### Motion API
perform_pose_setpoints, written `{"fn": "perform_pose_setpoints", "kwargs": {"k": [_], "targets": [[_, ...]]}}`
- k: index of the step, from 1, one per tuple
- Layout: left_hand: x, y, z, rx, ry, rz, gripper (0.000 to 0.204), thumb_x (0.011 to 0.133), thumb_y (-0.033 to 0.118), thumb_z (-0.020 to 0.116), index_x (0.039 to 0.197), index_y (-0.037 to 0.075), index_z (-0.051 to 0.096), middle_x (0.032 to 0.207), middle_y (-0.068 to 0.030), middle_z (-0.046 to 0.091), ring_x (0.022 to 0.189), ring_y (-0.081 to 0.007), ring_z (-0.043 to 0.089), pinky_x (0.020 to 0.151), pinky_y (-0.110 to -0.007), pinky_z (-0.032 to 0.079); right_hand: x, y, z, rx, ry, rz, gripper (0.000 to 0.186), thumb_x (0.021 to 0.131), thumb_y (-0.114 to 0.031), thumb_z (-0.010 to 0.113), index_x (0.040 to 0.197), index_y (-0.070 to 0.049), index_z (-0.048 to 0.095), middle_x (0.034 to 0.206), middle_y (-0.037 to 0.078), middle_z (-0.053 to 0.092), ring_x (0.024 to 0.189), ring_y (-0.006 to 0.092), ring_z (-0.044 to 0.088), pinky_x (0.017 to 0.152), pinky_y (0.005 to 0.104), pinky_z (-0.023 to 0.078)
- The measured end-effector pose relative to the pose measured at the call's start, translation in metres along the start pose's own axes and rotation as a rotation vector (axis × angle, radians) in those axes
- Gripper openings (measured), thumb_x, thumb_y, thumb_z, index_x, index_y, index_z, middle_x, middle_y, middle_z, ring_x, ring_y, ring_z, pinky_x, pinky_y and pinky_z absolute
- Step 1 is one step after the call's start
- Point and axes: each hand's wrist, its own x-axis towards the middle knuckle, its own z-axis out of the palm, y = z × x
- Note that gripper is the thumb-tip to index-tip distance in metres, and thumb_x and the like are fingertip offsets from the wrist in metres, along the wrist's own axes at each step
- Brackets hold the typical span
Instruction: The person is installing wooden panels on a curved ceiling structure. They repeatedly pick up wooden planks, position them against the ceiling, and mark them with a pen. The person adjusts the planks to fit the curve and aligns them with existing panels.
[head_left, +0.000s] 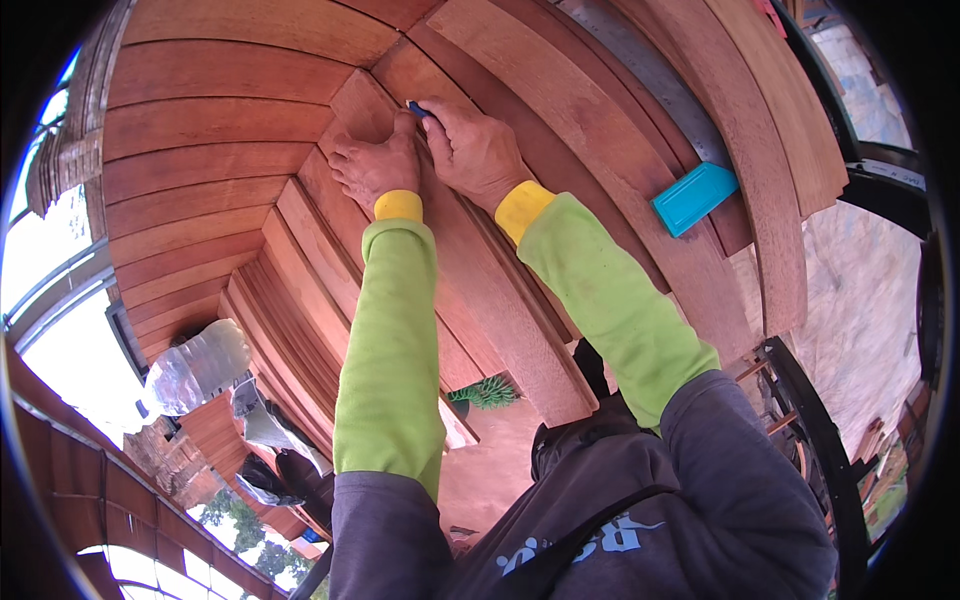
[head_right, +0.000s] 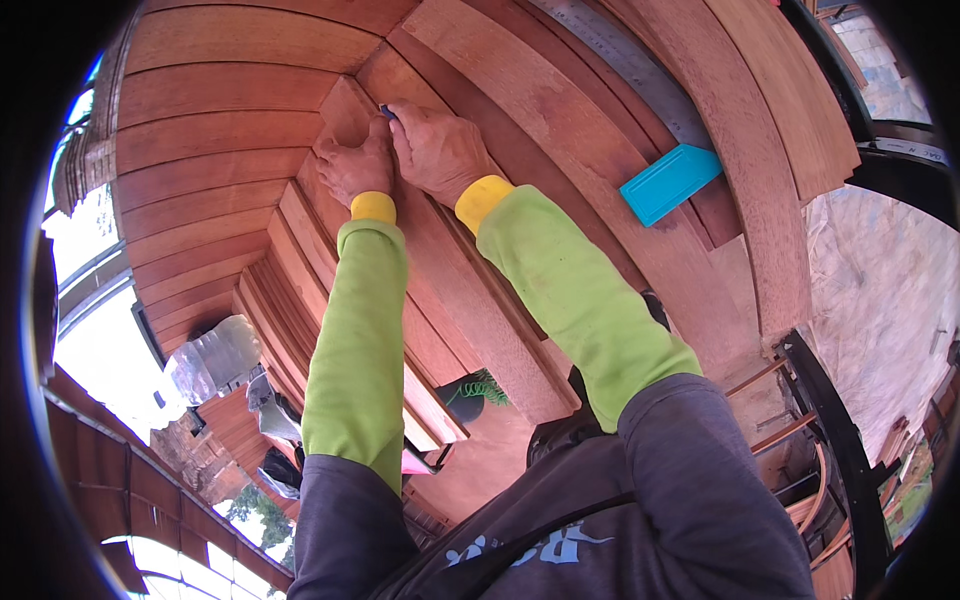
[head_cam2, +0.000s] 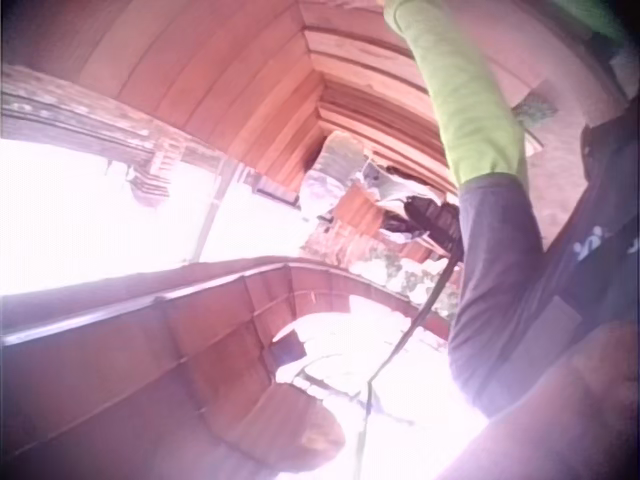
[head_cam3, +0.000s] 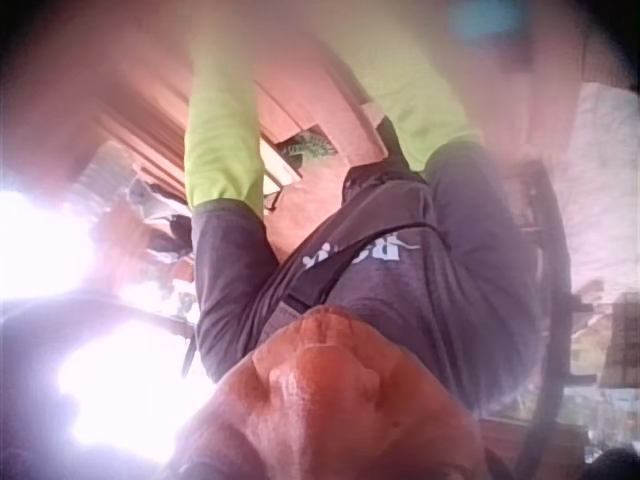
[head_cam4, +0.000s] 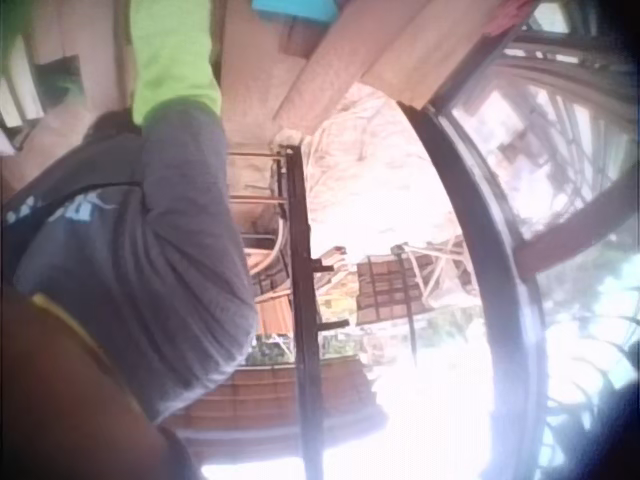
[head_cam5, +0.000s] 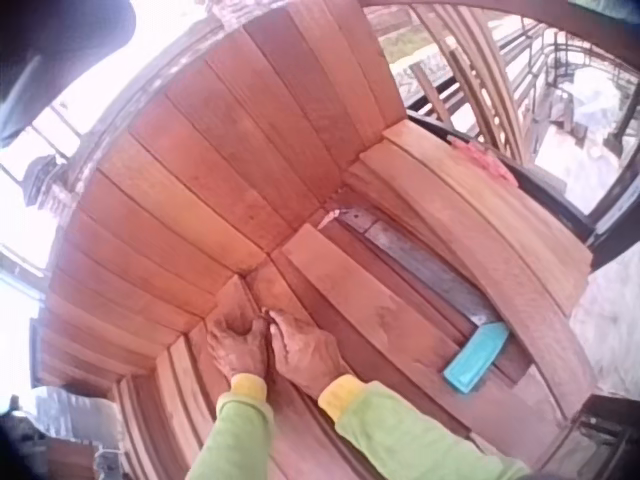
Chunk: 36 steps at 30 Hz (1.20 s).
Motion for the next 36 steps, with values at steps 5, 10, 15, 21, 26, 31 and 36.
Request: {"fn": "perform_pose_setpoints", "kwargs": {"k": [5, 10, 15, 21, 26, 31, 36], "targets": [[0.021, -0.001, 0.013, -0.047, 0.024, -0.022, 0.088, 0.062, 0.059, 0.068, 0.112, -0.012, 0.053, 0.111, -0.0292, 0.059, 0.106, -0.0401, 0.058, 0.093, -0.043, 0.045, 0.000, 0.000, 0.000, -0.061, -0.067, 0.065, 0.022, 0.088, -0.018, 0.054, 0.107, -0.008, 0.060, 0.087, 0.014, 0.067, 0.075, 0.0325, 0.064, 0.065, 0.0411, 0.052], [0.026, -0.002, 0.017, -0.026, 0.037, -0.022, 0.088, 0.062, 0.059, 0.068, 0.110, -0.013, 0.053, 0.109, -0.0320, 0.059, 0.106, -0.0412, 0.058, 0.092, -0.042, 0.046, 0.001, -0.001, -0.001, -0.103, -0.151, 0.123, 0.023, 0.089, -0.019, 0.054, 0.108, -0.008, 0.060, 0.088, 0.015, 0.067, 0.076, 0.0330, 0.065, 0.066, 0.0418, 0.052], [0.021, 0.005, 0.011, -0.067, 0.008, -0.039, 0.089, 0.066, 0.063, 0.066, 0.111, -0.013, 0.052, 0.109, -0.0326, 0.059, 0.106, -0.0427, 0.057, 0.092, -0.044, 0.045, 0.001, 0.002, 0.002, -0.057, -0.099, 0.103, 0.024, 0.088, -0.018, 0.053, 0.109, -0.008, 0.060, 0.091, 0.015, 0.067, 0.078, 0.0329, 0.064, 0.067, 0.0409, 0.052], [0.029, -0.006, 0.019, -0.167, 0.028, 0.013, 0.081, 0.081, 0.064, 0.053, 0.111, -0.011, 0.047, 0.111, -0.0321, 0.055, 0.106, -0.0434, 0.054, 0.090, -0.047, 0.044, 0.005, -0.002, -0.001, -0.065, -0.105, 0.077, 0.022, 0.087, -0.019, 0.055, 0.104, -0.010, 0.065, 0.082, 0.015, 0.066, 0.076, 0.0338, 0.064, 0.066, 0.0413, 0.052], [0.029, -0.007, 0.021, -0.195, 0.009, 0.011, 0.076, 0.085, 0.060, 0.051, 0.110, -0.011, 0.047, 0.113, -0.0310, 0.053, 0.108, -0.0433, 0.052, 0.092, -0.047, 0.043, 0.023, -0.004, 0.001, -0.227, -0.213, 0.062, 0.018, 0.081, -0.022, 0.056, 0.084, -0.008, 0.068, 0.074, 0.017, 0.065, 0.069, 0.0369, 0.063, 0.066, 0.0464, 0.050], [0.027, -0.004, 0.021, -0.196, -0.006, -0.012, 0.075, 0.083, 0.061, 0.052, 0.111, -0.009, 0.047, 0.116, -0.0281, 0.053, 0.109, -0.0402, 0.052, 0.092, -0.047, 0.044, 0.040, -0.003, 0.000, -0.338, -0.337, -0.050, 0.016, 0.077, -0.020, 0.057, 0.078, -0.008, 0.068, 0.072, 0.017, 0.064, 0.072, 0.0363, 0.063, 0.066, 0.0459, 0.050], [0.034, -0.011, 0.025, -0.190, -0.025, -0.039, 0.086, 0.079, 0.068, 0.051, 0.117, -0.008, 0.043, 0.115, -0.0289, 0.056, 0.110, -0.0410, 0.054, 0.091, -0.046, 0.044, 0.051, -0.020, -0.007, -0.426, -0.488, -0.122, 0.017, 0.076, -0.018, 0.057, 0.078, -0.006, 0.068, 0.070, 0.017, 0.063, 0.067, 0.0356, 0.061, 0.063, 0.0460, 0.048]]}}
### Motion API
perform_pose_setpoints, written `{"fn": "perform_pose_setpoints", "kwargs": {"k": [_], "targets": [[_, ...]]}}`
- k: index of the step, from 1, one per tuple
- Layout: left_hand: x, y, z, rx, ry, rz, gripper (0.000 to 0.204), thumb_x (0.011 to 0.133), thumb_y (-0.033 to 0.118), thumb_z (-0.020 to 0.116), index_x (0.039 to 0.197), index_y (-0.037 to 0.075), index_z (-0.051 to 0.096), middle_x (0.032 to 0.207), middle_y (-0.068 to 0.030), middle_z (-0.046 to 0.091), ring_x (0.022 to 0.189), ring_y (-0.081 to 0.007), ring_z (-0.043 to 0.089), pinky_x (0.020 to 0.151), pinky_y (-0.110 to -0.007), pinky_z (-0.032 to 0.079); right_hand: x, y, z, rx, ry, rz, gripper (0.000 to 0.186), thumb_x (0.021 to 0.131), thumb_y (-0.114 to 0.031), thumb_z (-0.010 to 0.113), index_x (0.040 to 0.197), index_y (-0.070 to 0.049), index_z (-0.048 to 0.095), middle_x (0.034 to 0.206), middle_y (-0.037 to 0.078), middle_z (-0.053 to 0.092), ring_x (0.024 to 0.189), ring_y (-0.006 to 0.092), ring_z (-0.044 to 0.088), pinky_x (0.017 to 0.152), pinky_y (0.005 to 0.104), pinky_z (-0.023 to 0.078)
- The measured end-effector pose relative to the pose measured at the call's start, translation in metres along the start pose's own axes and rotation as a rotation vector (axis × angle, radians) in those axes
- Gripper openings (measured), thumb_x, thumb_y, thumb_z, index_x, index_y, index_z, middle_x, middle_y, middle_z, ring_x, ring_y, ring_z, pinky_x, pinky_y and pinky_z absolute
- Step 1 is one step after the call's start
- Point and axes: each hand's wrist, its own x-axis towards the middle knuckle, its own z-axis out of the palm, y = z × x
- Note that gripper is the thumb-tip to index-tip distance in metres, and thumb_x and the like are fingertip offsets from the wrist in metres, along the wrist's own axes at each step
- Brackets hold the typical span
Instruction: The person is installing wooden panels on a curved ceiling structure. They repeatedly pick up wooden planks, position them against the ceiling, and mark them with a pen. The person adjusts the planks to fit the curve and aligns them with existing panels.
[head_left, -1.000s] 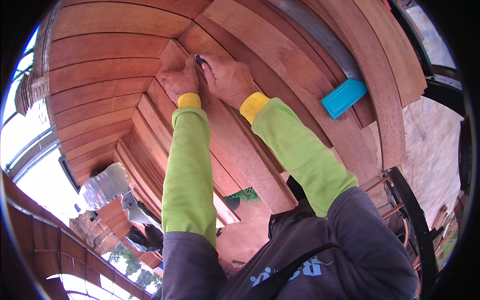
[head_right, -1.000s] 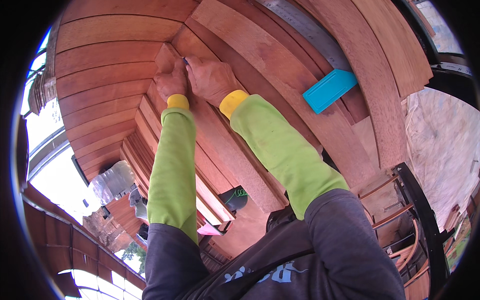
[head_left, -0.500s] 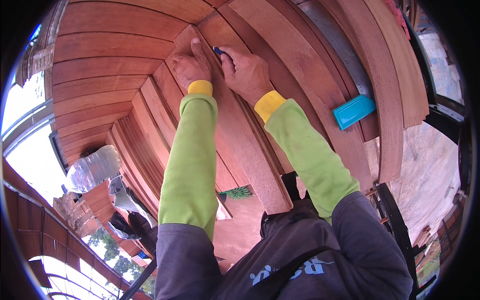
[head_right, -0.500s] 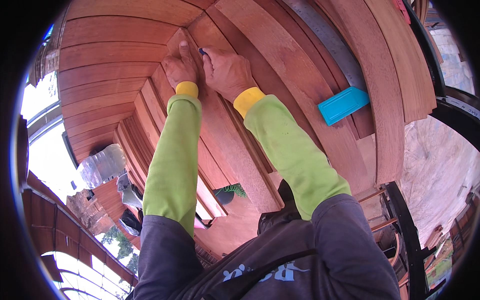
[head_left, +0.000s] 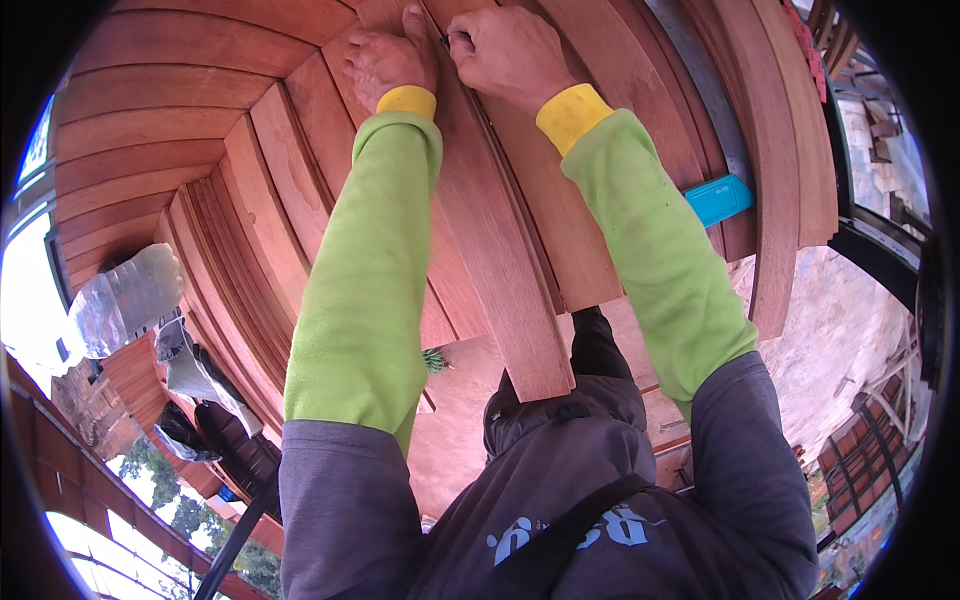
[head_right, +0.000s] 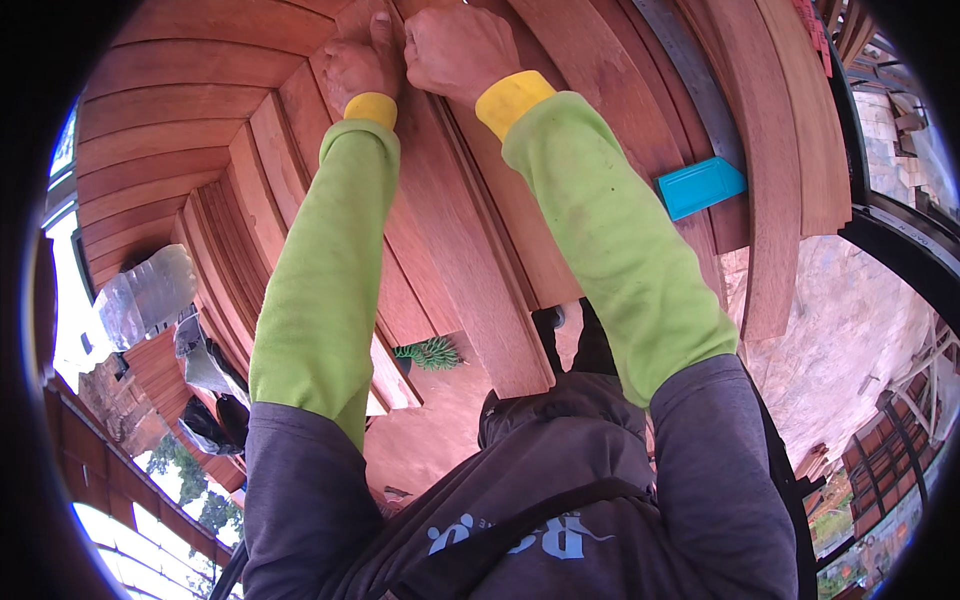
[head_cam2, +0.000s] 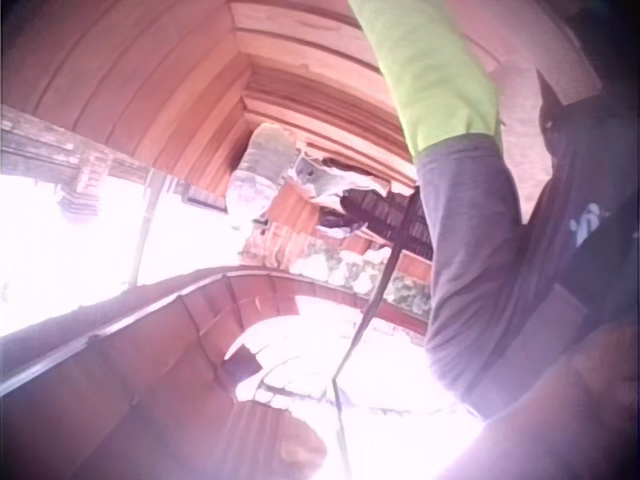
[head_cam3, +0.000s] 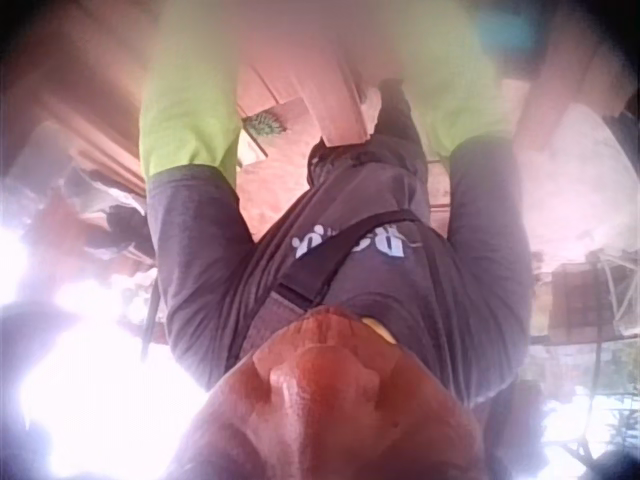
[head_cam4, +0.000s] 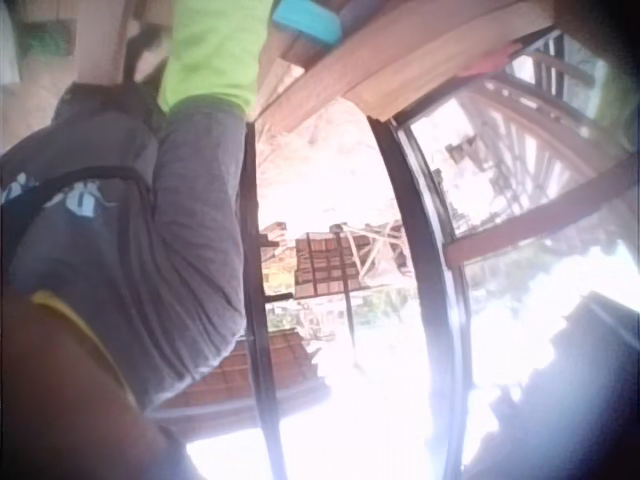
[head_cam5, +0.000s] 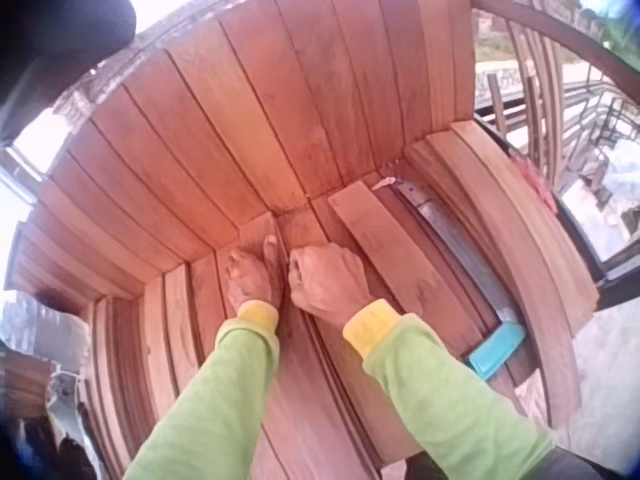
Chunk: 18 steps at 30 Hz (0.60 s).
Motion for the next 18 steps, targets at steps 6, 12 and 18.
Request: {"fn": "perform_pose_setpoints", "kwargs": {"k": [6, 12, 18], "targets": [[-0.003, 0.008, 0.005, 0.053, 0.121, 0.017, 0.069, 0.084, 0.061, 0.050, 0.111, -0.002, 0.050, 0.110, -0.0265, 0.059, 0.104, -0.0432, 0.057, 0.087, -0.050, 0.047, -0.033, 0.002, -0.011, -0.051, -0.058, -0.027, 0.015, 0.074, -0.017, 0.058, 0.072, -0.004, 0.066, 0.069, 0.020, 0.062, 0.066, 0.0377, 0.062, 0.061, 0.0473, 0.049], [-0.003, 0.007, 0.010, 0.085, 0.143, -0.019, 0.072, 0.082, 0.064, 0.050, 0.113, -0.001, 0.050, 0.113, -0.0260, 0.058, 0.103, -0.0412, 0.058, 0.086, -0.051, 0.048, -0.202, -0.033, -0.060, 0.138, -0.230, 0.044, 0.009, 0.078, -0.012, 0.060, 0.082, -0.004, 0.062, 0.064, 0.016, 0.059, 0.063, 0.0360, 0.060, 0.054, 0.0443, 0.047], [0.002, -0.004, 0.002, 0.122, 0.159, -0.023, 0.078, 0.083, 0.066, 0.045, 0.115, -0.005, 0.048, 0.114, -0.0279, 0.058, 0.105, -0.0421, 0.058, 0.087, -0.051, 0.047, -0.329, -0.052, -0.120, 0.196, -0.543, 0.098, 0.016, 0.076, -0.009, 0.064, 0.091, -0.005, 0.061, 0.065, 0.011, 0.060, 0.062, 0.0300, 0.062, 0.054, 0.0404, 0.048]]}}
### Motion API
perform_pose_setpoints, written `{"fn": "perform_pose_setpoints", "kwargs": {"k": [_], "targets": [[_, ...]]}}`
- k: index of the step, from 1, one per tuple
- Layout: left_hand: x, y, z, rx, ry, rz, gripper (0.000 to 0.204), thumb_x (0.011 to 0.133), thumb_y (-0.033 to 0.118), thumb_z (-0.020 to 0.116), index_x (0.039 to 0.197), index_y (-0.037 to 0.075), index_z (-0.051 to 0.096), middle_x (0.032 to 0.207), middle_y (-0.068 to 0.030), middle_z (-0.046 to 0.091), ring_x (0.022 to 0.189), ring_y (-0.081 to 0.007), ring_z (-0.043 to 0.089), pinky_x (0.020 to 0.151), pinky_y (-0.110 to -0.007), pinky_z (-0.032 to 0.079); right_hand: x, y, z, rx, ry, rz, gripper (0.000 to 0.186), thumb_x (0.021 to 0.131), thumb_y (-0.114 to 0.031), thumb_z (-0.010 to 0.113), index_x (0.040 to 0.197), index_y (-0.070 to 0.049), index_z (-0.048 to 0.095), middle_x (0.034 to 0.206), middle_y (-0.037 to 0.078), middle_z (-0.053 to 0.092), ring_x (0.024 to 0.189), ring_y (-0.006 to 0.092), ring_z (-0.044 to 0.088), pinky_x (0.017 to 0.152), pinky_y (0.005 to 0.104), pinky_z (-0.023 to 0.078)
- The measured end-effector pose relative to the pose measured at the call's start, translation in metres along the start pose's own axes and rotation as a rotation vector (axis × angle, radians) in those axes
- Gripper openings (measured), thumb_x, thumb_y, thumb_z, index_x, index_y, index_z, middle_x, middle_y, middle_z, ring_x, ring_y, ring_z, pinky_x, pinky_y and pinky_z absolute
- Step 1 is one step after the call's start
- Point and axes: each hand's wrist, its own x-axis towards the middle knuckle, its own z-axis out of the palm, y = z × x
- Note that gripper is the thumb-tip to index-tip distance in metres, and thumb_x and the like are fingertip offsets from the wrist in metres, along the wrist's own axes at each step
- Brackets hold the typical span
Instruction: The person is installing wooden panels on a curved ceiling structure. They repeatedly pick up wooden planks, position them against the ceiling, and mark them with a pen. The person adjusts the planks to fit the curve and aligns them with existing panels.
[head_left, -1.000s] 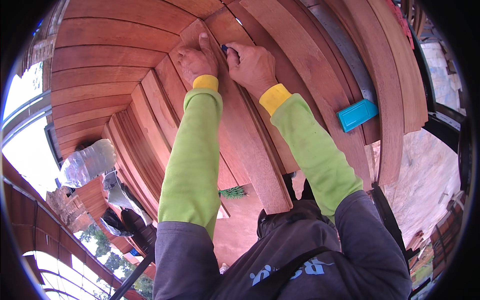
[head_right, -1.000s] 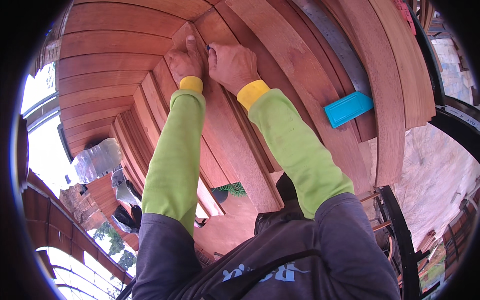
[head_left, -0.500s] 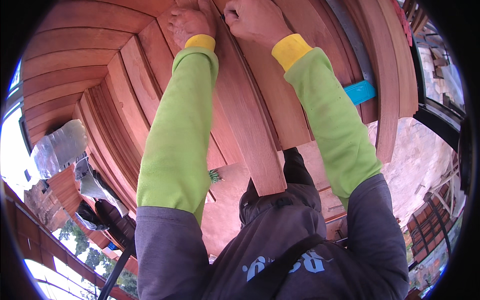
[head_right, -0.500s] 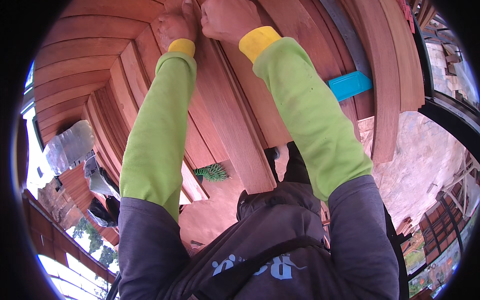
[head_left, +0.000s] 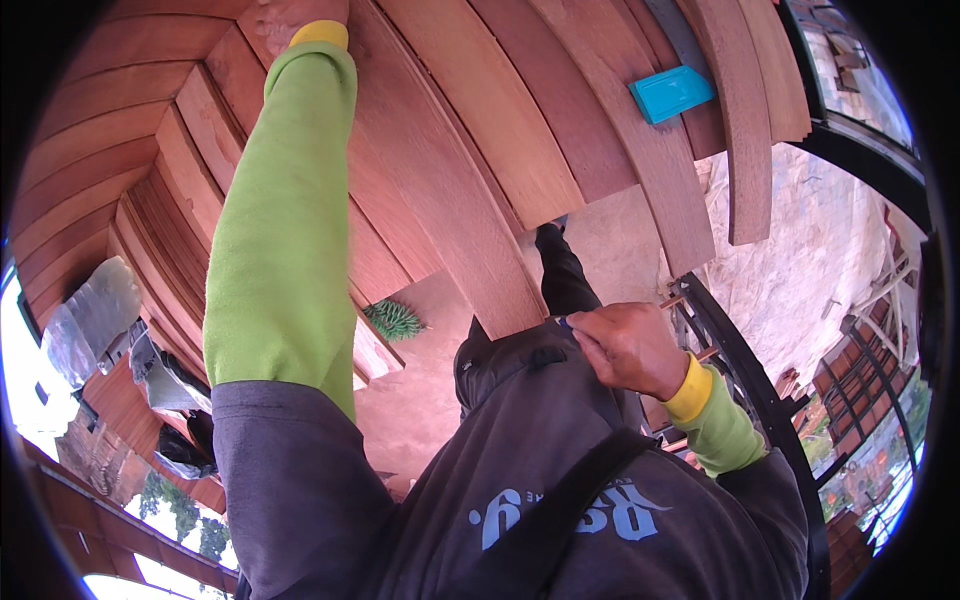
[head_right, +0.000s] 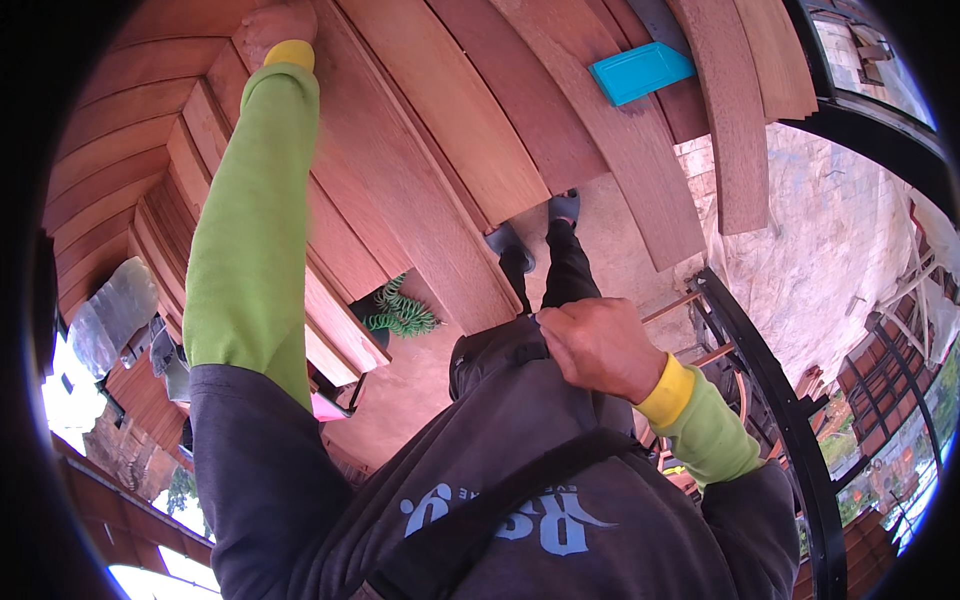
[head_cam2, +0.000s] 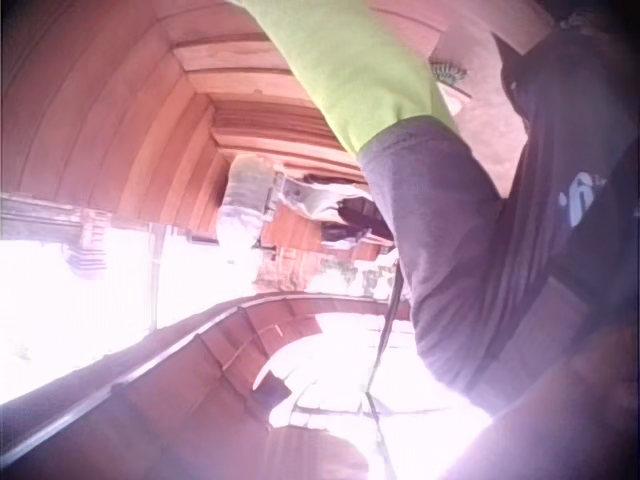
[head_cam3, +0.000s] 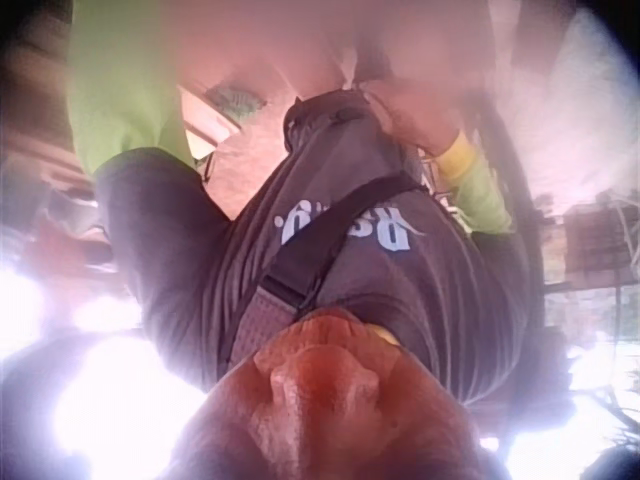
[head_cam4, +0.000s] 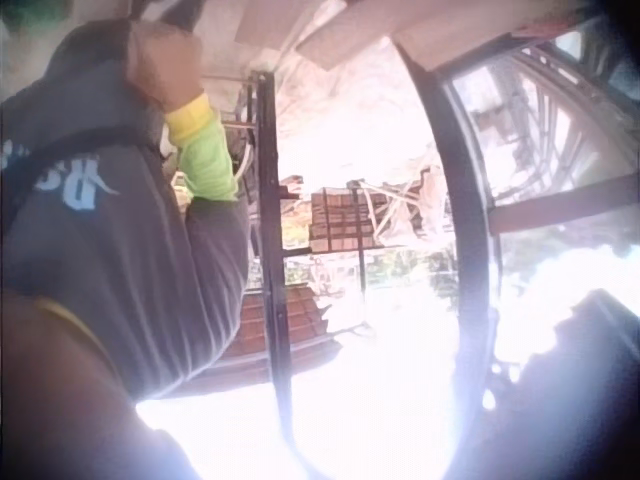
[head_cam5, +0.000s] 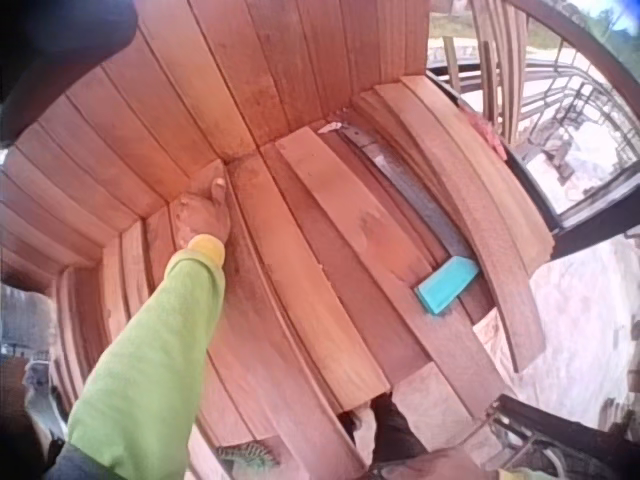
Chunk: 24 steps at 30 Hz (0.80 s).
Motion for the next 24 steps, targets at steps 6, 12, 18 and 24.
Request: {"fn": "perform_pose_setpoints", "kwargs": {"k": [6, 12, 18, 24], "targets": [[0.017, -0.003, 0.031, -0.014, -0.057, 0.141, 0.090, 0.086, 0.068, 0.037, 0.120, -0.015, 0.043, 0.109, -0.0353, 0.058, 0.105, -0.0457, 0.058, 0.090, -0.047, 0.047, 0.058, -0.001, -0.011, 0.029, 0.433, -0.040, 0.020, 0.076, -0.004, 0.062, 0.096, -0.003, 0.062, 0.069, 0.011, 0.060, 0.062, 0.0294, 0.061, 0.057, 0.0382, 0.048], [0.025, -0.004, 0.019, 0.054, -0.111, 0.210, 0.087, 0.085, 0.066, 0.042, 0.118, -0.015, 0.044, 0.109, -0.0357, 0.057, 0.103, -0.0453, 0.058, 0.090, -0.047, 0.046, 0.037, 0.002, 0.019, -0.066, 0.318, -0.045, 0.024, 0.075, -0.008, 0.062, 0.098, -0.001, 0.061, 0.067, 0.009, 0.058, 0.061, 0.0267, 0.060, 0.057, 0.0368, 0.048], [0.004, 0.007, 0.014, -0.061, -0.076, 0.020, 0.083, 0.080, 0.066, 0.052, 0.115, -0.008, 0.044, 0.115, -0.0267, 0.055, 0.111, -0.0398, 0.053, 0.091, -0.046, 0.045, 0.028, -0.001, 0.020, -0.101, 0.259, -0.056, 0.026, 0.072, -0.004, 0.067, 0.097, -0.001, 0.062, 0.064, 0.008, 0.055, 0.057, 0.0266, 0.058, 0.053, 0.0380, 0.046], [-0.006, 0.011, -0.006, -0.054, -0.140, 0.013, 0.074, 0.084, 0.059, 0.051, 0.117, -0.006, 0.042, 0.116, -0.0238, 0.053, 0.112, -0.0362, 0.052, 0.088, -0.046, 0.047, 0.176, 0.005, -0.016, -0.250, 0.334, -0.022, 0.011, 0.075, -0.011, 0.061, 0.085, -0.005, 0.062, 0.064, 0.016, 0.058, 0.063, 0.0341, 0.060, 0.054, 0.0434, 0.047]]}}
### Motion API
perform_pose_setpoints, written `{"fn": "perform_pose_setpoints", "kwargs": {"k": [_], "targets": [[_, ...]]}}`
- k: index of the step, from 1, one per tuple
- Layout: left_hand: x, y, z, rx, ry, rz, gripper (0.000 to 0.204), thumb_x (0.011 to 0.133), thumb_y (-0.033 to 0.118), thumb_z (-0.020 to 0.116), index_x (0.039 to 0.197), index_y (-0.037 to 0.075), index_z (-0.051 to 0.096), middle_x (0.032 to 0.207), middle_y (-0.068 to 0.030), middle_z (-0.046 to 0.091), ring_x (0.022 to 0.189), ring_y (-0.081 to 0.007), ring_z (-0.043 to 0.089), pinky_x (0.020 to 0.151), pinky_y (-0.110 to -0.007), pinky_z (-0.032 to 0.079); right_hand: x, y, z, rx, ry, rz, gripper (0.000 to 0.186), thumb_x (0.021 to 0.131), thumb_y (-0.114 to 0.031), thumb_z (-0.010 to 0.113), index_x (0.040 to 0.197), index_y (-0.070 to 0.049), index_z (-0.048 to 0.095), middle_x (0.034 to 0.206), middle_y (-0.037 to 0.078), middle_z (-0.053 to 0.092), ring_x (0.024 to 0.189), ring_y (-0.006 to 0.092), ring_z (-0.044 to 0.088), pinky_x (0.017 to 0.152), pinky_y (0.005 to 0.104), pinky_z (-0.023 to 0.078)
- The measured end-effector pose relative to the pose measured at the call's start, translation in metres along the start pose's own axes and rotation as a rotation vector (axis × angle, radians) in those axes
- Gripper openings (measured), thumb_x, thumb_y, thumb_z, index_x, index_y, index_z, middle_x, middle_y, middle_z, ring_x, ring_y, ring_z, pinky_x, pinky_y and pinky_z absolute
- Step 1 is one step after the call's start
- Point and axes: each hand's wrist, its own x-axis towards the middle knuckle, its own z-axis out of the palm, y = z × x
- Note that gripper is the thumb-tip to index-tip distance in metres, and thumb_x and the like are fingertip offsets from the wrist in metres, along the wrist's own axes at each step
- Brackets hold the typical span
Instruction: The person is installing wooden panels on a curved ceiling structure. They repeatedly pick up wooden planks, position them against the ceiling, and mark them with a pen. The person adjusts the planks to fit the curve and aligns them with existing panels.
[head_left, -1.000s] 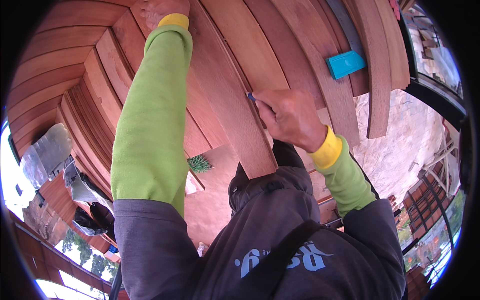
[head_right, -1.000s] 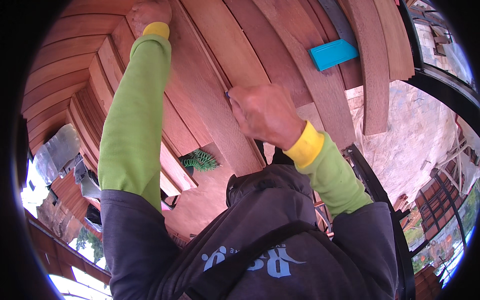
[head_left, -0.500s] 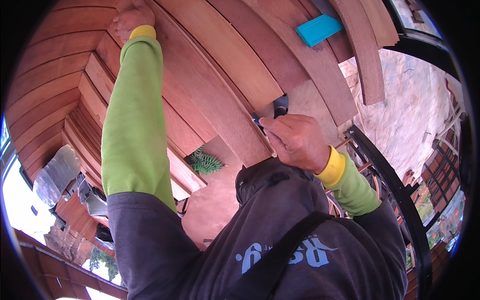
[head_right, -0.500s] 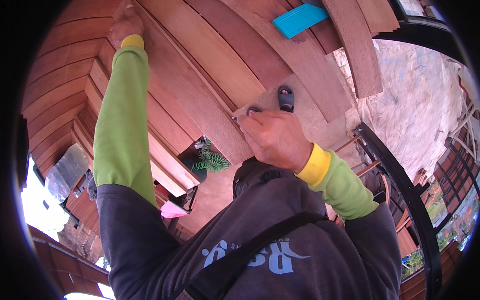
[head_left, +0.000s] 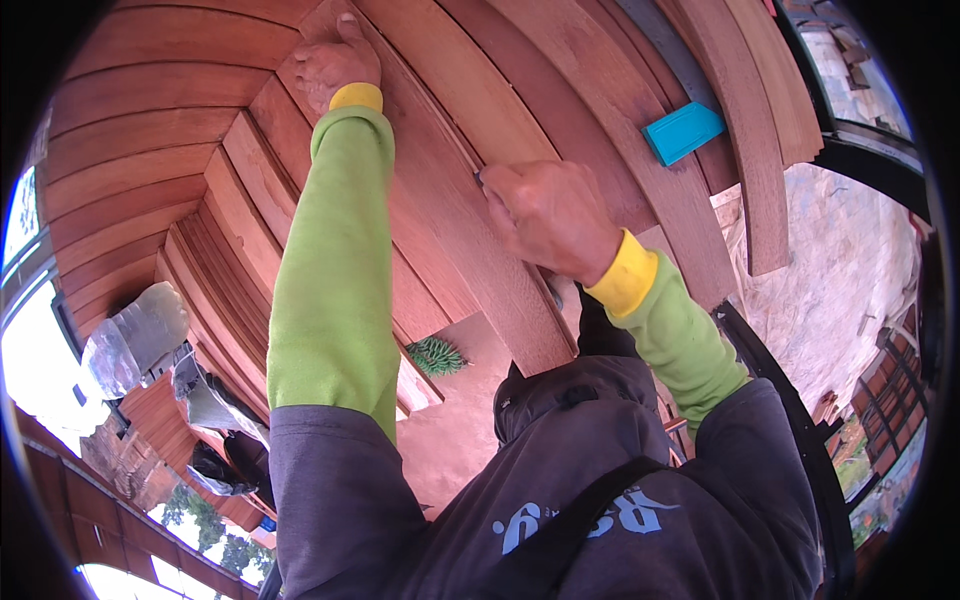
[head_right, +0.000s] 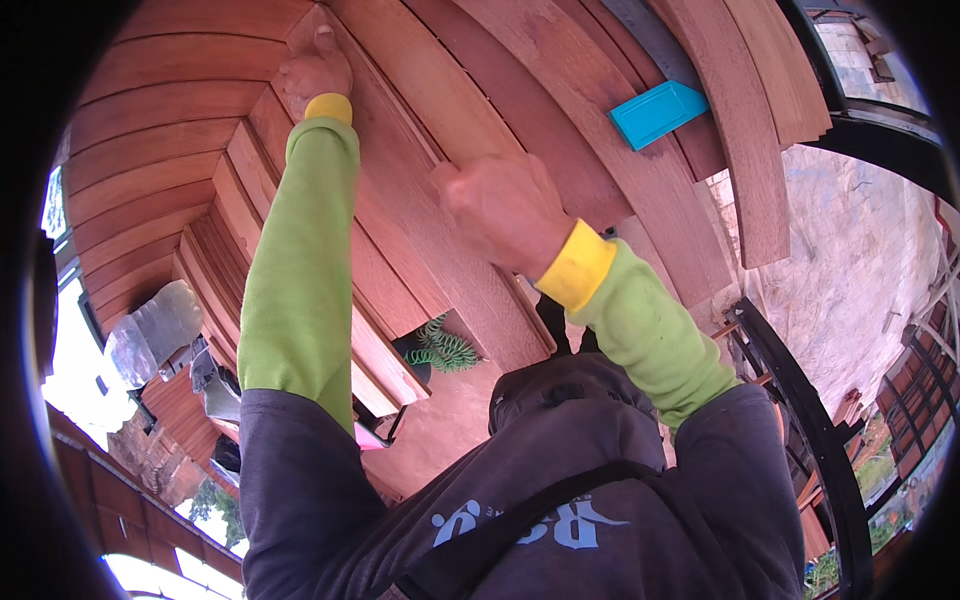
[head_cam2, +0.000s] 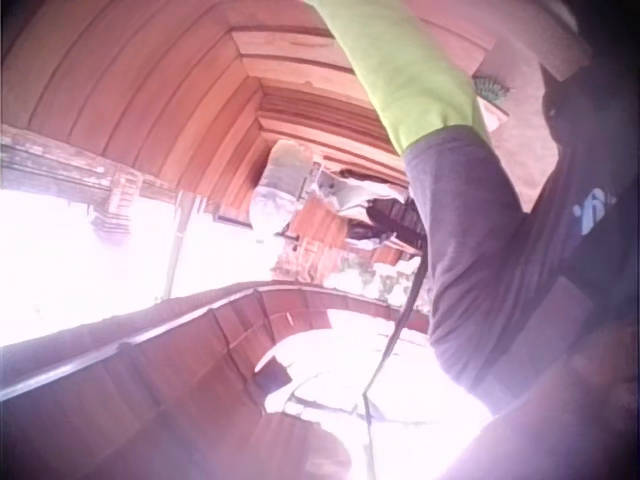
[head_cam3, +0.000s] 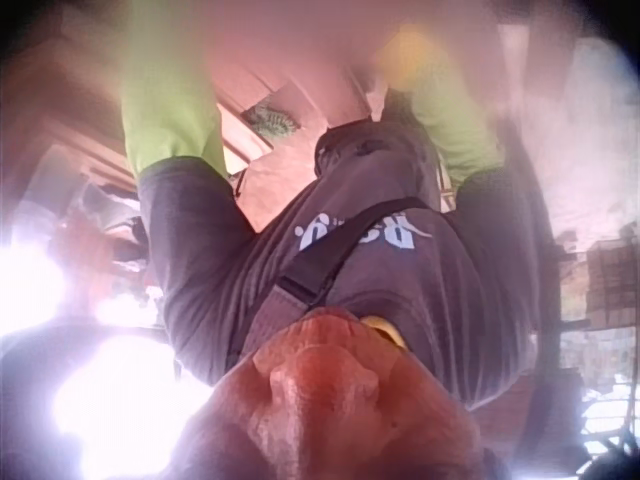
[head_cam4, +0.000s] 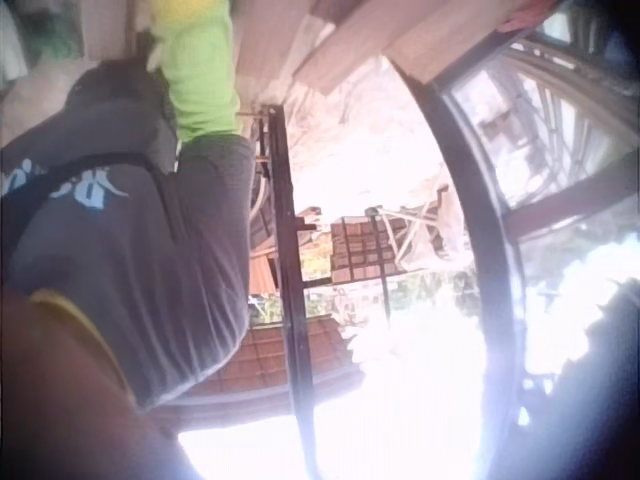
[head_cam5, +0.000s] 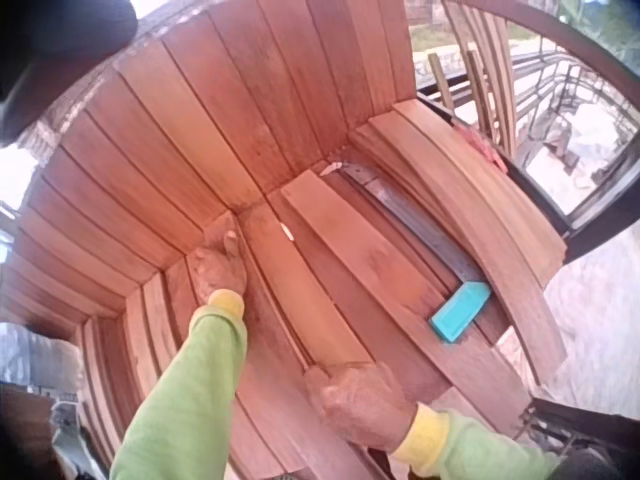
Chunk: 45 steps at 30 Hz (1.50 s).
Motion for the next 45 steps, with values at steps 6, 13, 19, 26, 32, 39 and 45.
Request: {"fn": "perform_pose_setpoints", "kwargs": {"k": [6, 13, 19, 26, 32, 39, 45], "targets": [[-0.003, 0.002, -0.003, -0.043, -0.049, -0.030, 0.075, 0.084, 0.060, 0.051, 0.118, -0.006, 0.041, 0.118, -0.0247, 0.051, 0.113, -0.0364, 0.050, 0.088, -0.047, 0.047, 0.161, 0.035, 0.006, 0.087, 0.136, -0.051, 0.013, 0.072, -0.015, 0.056, 0.070, -0.005, 0.064, 0.069, 0.018, 0.063, 0.069, 0.0390, 0.061, 0.063, 0.0476, 0.049], [-0.004, 0.003, -0.001, -0.054, 0.039, -0.003, 0.068, 0.082, 0.055, 0.055, 0.112, -0.004, 0.044, 0.113, -0.0243, 0.054, 0.110, -0.0370, 0.051, 0.088, -0.047, 0.046, 0.234, 0.052, 0.017, 0.089, 0.416, -0.199, 0.021, 0.074, -0.020, 0.060, 0.064, -0.002, 0.064, 0.069, 0.022, 0.062, 0.067, 0.0397, 0.062, 0.062, 0.0486, 0.050], [-0.003, 0.007, 0.004, -0.018, 0.040, -0.029, 0.067, 0.082, 0.055, 0.056, 0.111, -0.004, 0.045, 0.112, -0.0233, 0.054, 0.109, -0.0371, 0.051, 0.086, -0.048, 0.047, 0.236, 0.048, 0.010, 0.061, 0.307, -0.159, 0.021, 0.074, -0.020, 0.060, 0.066, -0.001, 0.064, 0.071, 0.023, 0.063, 0.069, 0.0396, 0.063, 0.063, 0.0489, 0.050], [-0.002, 0.001, 0.002, -0.022, 0.058, 0.000, 0.070, 0.083, 0.058, 0.053, 0.112, -0.005, 0.044, 0.113, -0.0241, 0.054, 0.109, -0.0362, 0.052, 0.085, -0.047, 0.048, 0.150, 0.036, 0.007, 0.071, 0.111, -0.092, 0.013, 0.076, -0.015, 0.055, 0.074, -0.005, 0.063, 0.065, 0.015, 0.060, 0.065, 0.0363, 0.058, 0.060, 0.0464, 0.045], [-0.002, 0.002, 0.002, -0.018, 0.032, 0.065, 0.077, 0.083, 0.061, 0.051, 0.115, -0.010, 0.043, 0.116, -0.0261, 0.053, 0.110, -0.0377, 0.052, 0.088, -0.046, 0.047, 0.067, 0.017, -0.001, 0.108, 0.081, 0.007, 0.011, 0.075, -0.013, 0.058, 0.075, -0.005, 0.065, 0.071, 0.018, 0.063, 0.070, 0.0382, 0.062, 0.065, 0.0469, 0.049], [0.010, -0.005, 0.011, -0.004, 0.077, -0.008, 0.081, 0.083, 0.065, 0.047, 0.122, -0.005, 0.047, 0.118, -0.0311, 0.055, 0.110, -0.0440, 0.055, 0.091, -0.049, 0.046, 0.143, 0.026, 0.005, 0.022, 0.208, -0.086, 0.014, 0.075, -0.015, 0.058, 0.071, -0.003, 0.064, 0.068, 0.021, 0.061, 0.067, 0.0391, 0.061, 0.061, 0.0486, 0.048], [0.006, 0.002, 0.015, -0.014, 0.065, -0.023, 0.081, 0.082, 0.065, 0.048, 0.120, -0.006, 0.048, 0.118, -0.0302, 0.056, 0.110, -0.0439, 0.055, 0.093, -0.050, 0.044, 0.133, 0.032, -0.001, -0.006, 0.189, -0.072, 0.015, 0.071, -0.015, 0.059, 0.070, -0.003, 0.066, 0.073, 0.023, 0.064, 0.073, 0.0395, 0.064, 0.067, 0.0477, 0.052]]}}
